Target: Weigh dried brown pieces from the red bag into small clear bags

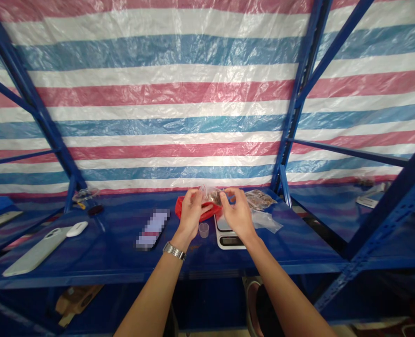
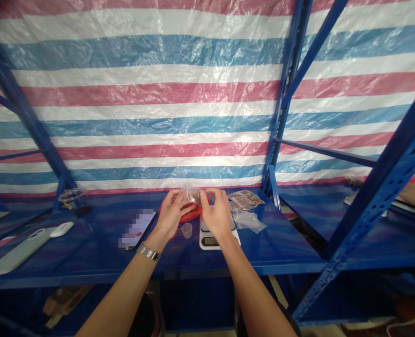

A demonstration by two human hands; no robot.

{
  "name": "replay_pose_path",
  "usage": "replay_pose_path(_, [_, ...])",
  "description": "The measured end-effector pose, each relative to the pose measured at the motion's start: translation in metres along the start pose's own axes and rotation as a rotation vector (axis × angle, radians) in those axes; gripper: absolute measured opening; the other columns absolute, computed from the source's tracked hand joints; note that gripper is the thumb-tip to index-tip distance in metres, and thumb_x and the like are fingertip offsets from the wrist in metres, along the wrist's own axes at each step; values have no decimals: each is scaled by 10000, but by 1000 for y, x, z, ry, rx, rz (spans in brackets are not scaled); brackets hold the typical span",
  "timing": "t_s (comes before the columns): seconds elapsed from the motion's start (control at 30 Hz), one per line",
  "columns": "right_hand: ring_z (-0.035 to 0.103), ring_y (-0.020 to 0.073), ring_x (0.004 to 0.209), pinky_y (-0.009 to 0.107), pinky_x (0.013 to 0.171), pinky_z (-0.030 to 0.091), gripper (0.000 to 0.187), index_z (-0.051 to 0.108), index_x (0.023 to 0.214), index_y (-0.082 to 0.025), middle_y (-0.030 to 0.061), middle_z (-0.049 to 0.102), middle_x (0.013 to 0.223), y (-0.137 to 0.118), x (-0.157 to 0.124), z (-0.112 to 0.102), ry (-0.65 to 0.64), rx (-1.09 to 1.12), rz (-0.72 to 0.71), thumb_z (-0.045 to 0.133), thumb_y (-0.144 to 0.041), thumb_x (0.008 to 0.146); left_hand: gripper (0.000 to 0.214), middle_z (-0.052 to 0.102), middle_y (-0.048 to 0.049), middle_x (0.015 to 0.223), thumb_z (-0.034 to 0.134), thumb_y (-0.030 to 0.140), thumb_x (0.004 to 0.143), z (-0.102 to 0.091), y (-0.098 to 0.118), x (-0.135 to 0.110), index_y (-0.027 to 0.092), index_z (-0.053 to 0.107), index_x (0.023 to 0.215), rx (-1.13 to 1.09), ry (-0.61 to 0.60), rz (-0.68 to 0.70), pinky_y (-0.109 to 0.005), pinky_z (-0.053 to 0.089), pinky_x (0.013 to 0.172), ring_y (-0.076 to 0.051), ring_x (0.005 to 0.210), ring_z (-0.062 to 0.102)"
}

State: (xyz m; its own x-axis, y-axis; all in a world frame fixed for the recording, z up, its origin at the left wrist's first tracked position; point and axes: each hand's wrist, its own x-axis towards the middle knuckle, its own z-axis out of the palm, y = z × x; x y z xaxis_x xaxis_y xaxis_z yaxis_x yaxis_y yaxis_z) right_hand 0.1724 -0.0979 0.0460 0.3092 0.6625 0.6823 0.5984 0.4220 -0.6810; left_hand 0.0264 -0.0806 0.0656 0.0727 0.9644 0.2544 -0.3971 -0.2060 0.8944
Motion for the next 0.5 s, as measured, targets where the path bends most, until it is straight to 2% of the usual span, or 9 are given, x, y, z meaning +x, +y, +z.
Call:
replay_pose_path(0.07, [665,229,795,361,709,547,484,622,1179,-208,103,720,1025,11,1,11,2,128,164,605,-615,917,394,717,-16,992,774,505,830,-5,-1,6,232,506,922,-77,5,-24,-479,616,949,-211,973,758])
replay_pose_path(0.13, [689,224,739,344,643,551,543,596,1219,-202,88,741,970,20,3,24,-95,307,276,636,-624,879,359,713,-28,1002,759,464,861,-10,-6,14,223,495,901,-100,-1,-57,-497,606,976,-211,972,762])
replay_pose_path(0.17, [703,226,748,340,647,556,540,595,1216,-199,83,749,956,23,4,29,-129,370,292,649,-610,868,332,714,-43,1017,735,449,886,-12,-9,17,218,498,903,-88,2,-71,-501,603,981,-212,963,764])
replay_pose_path(0.23, [720,234,796,348,703,567,489,613,1175,-192,86,760,959,25,8,37,-117,400,279,667,-558,855,268,714,-80,1072,653,438,948,-17,-14,24,211,510,958,-10,56,-63,-506,601,981,-217,959,766])
replay_pose_path(0.3, [723,235,821,370,783,568,413,638,1125,-189,89,765,973,25,12,40,-43,330,245,678,-492,847,222,703,-117,1168,581,410,989,-22,-16,28,214,519,1072,184,156,52,-506,581,1014,-232,1031,751])
replay_pose_path(0.37, [728,235,834,383,839,562,334,659,1089,-195,84,770,977,23,16,40,-9,255,207,671,-429,852,268,666,-147,1311,594,329,972,-26,-16,29,216,524,1205,496,189,243,-513,511,1112,-263,1211,684])
replay_pose_path(0.43, [735,235,848,381,861,561,288,675,1080,-203,80,776,994,21,17,40,-21,212,169,672,-376,849,425,601,-161,1445,653,234,909,-28,-17,27,209,530,1315,809,99,397,-515,416,1203,-295,1386,563])
replay_pose_path(0.5, [740,232,854,371,856,564,276,685,1086,-209,77,780,1011,20,17,42,-46,197,154,683,-334,841,561,571,-166,1494,693,185,860,-29,-20,24,203,524,1394,1010,-44,444,-520,404,1209,-318,1439,506])
